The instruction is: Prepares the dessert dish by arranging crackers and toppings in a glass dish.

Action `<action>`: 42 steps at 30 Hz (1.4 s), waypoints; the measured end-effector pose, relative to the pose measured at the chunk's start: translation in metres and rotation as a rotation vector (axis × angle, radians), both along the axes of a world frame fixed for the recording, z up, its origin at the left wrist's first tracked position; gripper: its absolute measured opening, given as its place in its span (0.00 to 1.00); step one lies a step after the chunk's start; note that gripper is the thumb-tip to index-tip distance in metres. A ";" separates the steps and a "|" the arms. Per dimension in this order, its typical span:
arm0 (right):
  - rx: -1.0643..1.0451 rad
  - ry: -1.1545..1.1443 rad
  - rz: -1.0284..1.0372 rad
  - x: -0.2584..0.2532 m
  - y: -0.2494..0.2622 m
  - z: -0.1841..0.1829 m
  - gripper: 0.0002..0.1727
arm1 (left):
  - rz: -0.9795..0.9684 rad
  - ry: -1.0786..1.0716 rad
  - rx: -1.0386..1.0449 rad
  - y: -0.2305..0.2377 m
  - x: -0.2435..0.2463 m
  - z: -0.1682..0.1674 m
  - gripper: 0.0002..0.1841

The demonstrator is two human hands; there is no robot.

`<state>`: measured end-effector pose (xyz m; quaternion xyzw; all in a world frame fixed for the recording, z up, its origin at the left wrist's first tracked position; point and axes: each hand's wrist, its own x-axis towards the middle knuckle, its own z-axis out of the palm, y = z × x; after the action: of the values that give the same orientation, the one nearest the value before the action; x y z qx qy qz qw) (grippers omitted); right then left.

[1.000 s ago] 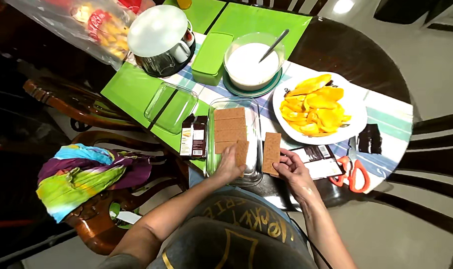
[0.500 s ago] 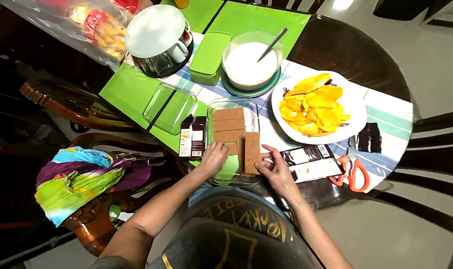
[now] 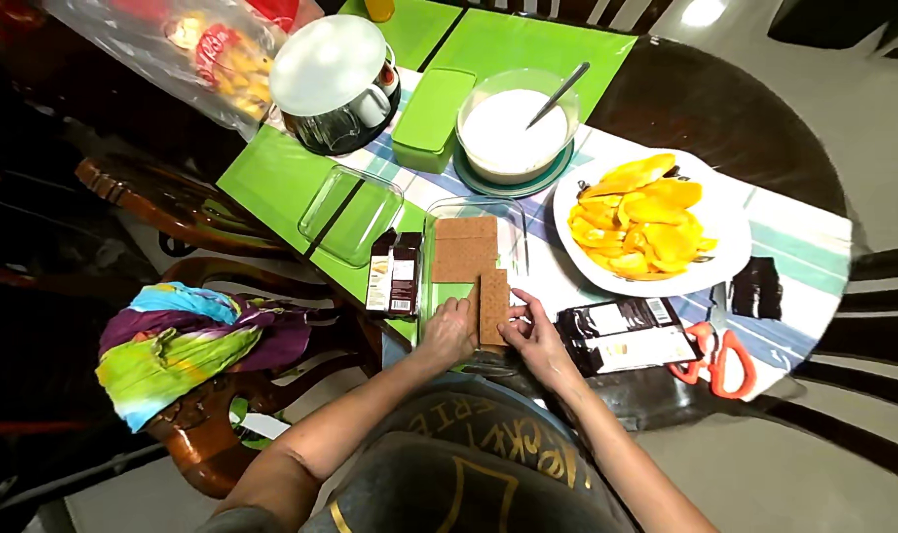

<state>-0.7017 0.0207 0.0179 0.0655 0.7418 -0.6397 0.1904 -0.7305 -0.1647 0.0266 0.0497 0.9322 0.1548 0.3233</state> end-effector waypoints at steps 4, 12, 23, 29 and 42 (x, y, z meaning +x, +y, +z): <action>0.072 0.075 -0.038 -0.007 0.016 0.018 0.38 | 0.101 -0.020 0.104 0.012 0.001 -0.008 0.32; 0.069 0.187 -0.258 -0.009 0.067 0.043 0.37 | -0.009 -0.022 0.145 0.009 0.000 -0.006 0.35; 0.061 0.181 -0.238 0.002 0.067 0.040 0.38 | -0.312 0.194 0.113 -0.029 -0.007 -0.023 0.37; 0.120 0.073 0.036 -0.002 0.033 0.020 0.35 | -0.344 0.246 -0.007 -0.050 -0.008 -0.019 0.34; 0.667 -0.023 0.568 -0.020 -0.041 0.007 0.24 | -0.351 0.209 -0.075 -0.062 -0.007 -0.013 0.35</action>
<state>-0.7220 -0.0203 0.0250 -0.0759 0.8942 -0.2867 0.3354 -0.7376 -0.2269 0.0140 0.2148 0.9429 0.0553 0.2486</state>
